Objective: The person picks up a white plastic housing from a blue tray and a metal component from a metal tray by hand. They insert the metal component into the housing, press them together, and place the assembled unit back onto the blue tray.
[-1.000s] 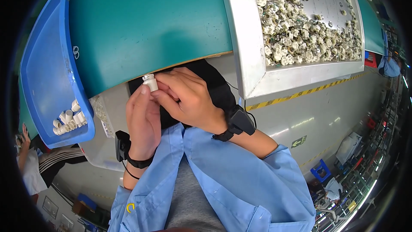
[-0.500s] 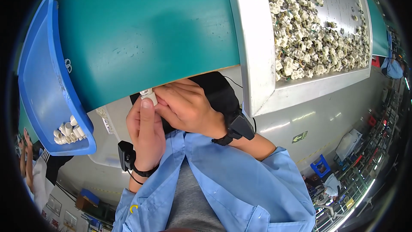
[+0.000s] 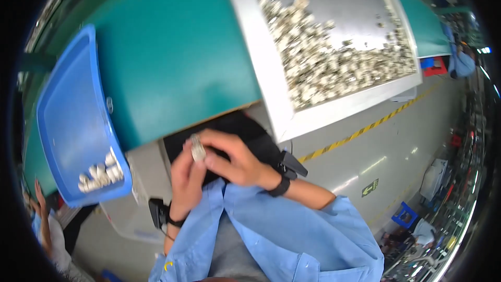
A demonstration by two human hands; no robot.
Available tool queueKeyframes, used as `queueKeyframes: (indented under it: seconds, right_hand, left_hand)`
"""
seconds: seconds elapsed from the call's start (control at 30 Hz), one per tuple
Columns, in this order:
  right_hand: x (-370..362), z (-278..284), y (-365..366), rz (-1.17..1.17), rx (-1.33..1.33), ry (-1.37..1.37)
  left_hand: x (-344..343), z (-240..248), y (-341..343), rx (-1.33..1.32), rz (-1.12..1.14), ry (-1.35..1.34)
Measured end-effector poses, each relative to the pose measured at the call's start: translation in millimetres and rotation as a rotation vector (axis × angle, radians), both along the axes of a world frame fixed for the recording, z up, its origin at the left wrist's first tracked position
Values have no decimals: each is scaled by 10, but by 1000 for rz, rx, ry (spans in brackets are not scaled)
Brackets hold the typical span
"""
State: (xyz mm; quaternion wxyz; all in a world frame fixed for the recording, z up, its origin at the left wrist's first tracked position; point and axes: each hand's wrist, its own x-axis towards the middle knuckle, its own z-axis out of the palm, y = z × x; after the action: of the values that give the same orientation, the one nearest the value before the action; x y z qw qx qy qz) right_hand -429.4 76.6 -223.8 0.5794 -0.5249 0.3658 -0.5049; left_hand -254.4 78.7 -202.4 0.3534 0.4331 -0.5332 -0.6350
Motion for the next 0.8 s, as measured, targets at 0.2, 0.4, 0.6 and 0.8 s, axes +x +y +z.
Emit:
queueKeyframes:
  seconds: [0.2, 0.4, 0.6, 0.8]
  right_hand:
    - [-514, 794, -19, 123, -197, 242]
    - [-1367, 1728, -797, -120, -287, 766]
    - [-2887, 1560, -3004, -534, -224, 963]
    - [-3751, 886, -4120, -855, -36, 1423]
  left_hand:
    - [-78, 131, -149, -39, -372, 236]
    - [-173, 268, -256, -155, -396, 363]
    - [277, 378, -86, -136, -368, 292]
    - [258, 541, -213, 31, -301, 273]
